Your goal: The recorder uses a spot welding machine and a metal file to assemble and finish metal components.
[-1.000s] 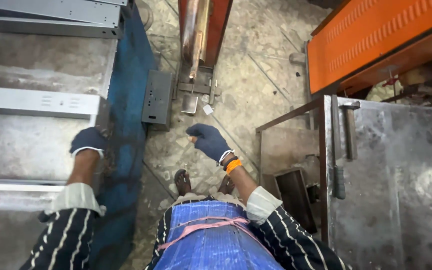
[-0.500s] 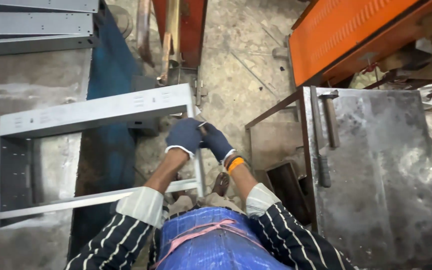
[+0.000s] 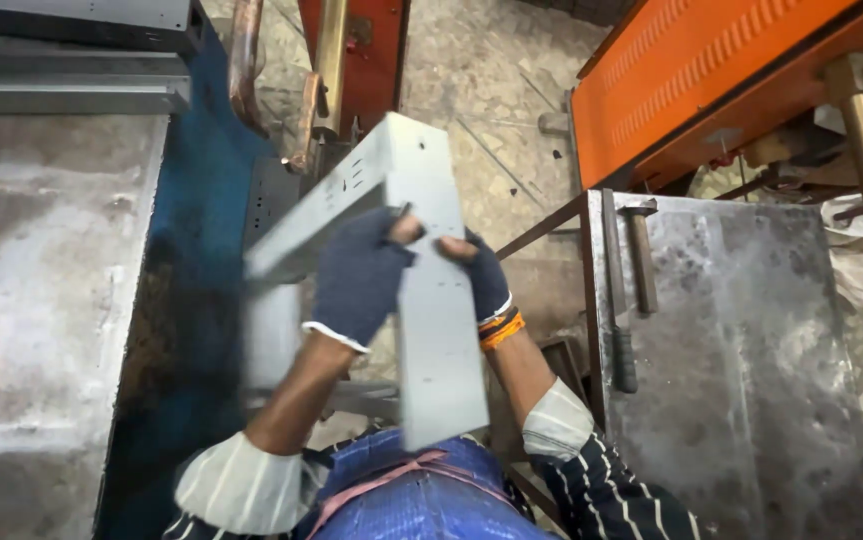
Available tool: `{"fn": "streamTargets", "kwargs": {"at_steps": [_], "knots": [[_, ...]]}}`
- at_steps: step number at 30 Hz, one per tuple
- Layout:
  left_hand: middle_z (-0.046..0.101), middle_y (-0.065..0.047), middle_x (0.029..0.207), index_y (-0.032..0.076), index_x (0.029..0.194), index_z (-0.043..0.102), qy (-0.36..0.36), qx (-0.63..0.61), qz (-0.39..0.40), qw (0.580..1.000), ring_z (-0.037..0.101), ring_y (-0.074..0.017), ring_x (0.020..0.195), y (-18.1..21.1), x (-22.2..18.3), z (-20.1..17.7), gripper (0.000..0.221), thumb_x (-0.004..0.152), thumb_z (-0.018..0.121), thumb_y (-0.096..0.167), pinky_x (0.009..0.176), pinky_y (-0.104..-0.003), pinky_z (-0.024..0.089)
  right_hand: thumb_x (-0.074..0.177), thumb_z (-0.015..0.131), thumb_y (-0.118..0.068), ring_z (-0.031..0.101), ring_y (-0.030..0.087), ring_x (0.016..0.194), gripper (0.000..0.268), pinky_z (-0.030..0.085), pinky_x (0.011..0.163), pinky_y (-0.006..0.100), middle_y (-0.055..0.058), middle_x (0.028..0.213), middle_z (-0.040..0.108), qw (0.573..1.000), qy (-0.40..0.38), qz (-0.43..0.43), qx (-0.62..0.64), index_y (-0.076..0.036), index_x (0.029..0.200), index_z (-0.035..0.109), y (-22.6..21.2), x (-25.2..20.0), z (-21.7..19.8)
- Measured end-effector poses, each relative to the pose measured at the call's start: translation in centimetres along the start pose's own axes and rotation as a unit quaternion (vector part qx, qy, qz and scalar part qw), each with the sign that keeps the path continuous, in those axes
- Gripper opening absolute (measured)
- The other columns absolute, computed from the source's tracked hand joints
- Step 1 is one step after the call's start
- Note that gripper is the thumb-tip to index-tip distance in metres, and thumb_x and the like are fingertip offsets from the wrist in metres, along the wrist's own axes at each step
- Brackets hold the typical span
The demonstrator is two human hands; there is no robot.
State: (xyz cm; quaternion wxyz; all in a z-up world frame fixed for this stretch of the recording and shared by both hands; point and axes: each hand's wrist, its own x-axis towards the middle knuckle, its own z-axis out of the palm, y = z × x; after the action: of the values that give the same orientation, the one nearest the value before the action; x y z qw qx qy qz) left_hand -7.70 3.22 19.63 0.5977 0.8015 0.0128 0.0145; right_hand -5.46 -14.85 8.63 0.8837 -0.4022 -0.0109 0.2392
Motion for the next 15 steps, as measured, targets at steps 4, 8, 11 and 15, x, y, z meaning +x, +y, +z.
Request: {"fn": "streamTargets", "kwargs": {"at_steps": [4,8,11,15], "knots": [[0.066,-0.012,0.066,0.000,0.086,0.071,0.019,0.021,-0.004,1.000,0.063,-0.0172,0.061,-6.4,-0.7,-1.8,0.043,0.102,0.055,0.037,0.061,-0.035,0.047,0.080,0.075,-0.024,0.072,0.023,0.100,0.060,0.059,0.091,0.037,0.014,0.115,0.073,0.997,-0.025,0.049,-0.049,0.005,0.131,0.061,0.1,1.3,2.7],[0.056,-0.003,0.066,0.001,0.081,0.065,0.057,-0.076,-0.034,0.995,0.051,-0.0121,0.064,-10.3,-2.3,-0.1,0.046,0.106,0.054,0.038,0.061,-0.032,0.042,0.077,0.078,-0.020,0.072,0.022,0.099,0.059,0.059,0.091,0.035,0.014,0.115,0.074,0.979,-0.027,0.063,-0.193,0.008,0.128,0.065,0.3,2.2,0.3],[0.057,0.002,0.070,0.002,0.081,0.066,0.056,-0.145,-0.033,0.987,0.051,-0.0084,0.068,-10.8,-3.8,0.8,0.045,0.105,0.056,0.038,0.062,-0.029,0.043,0.078,0.078,-0.020,0.072,0.021,0.097,0.055,0.059,0.088,0.034,0.015,0.111,0.075,0.961,-0.054,0.079,-0.259,0.009,0.124,0.068,-1.3,2.1,0.4],[0.058,0.001,0.071,0.003,0.081,0.069,0.018,-0.157,-0.102,0.982,0.048,-0.0103,0.066,-10.0,-5.1,-0.1,0.043,0.104,0.056,0.038,0.059,-0.030,0.039,0.077,0.076,-0.018,0.072,0.018,0.099,0.056,0.058,0.089,0.030,0.014,0.113,0.074,0.950,-0.105,0.089,-0.282,0.008,0.125,0.066,-2.6,2.6,1.8]]}}
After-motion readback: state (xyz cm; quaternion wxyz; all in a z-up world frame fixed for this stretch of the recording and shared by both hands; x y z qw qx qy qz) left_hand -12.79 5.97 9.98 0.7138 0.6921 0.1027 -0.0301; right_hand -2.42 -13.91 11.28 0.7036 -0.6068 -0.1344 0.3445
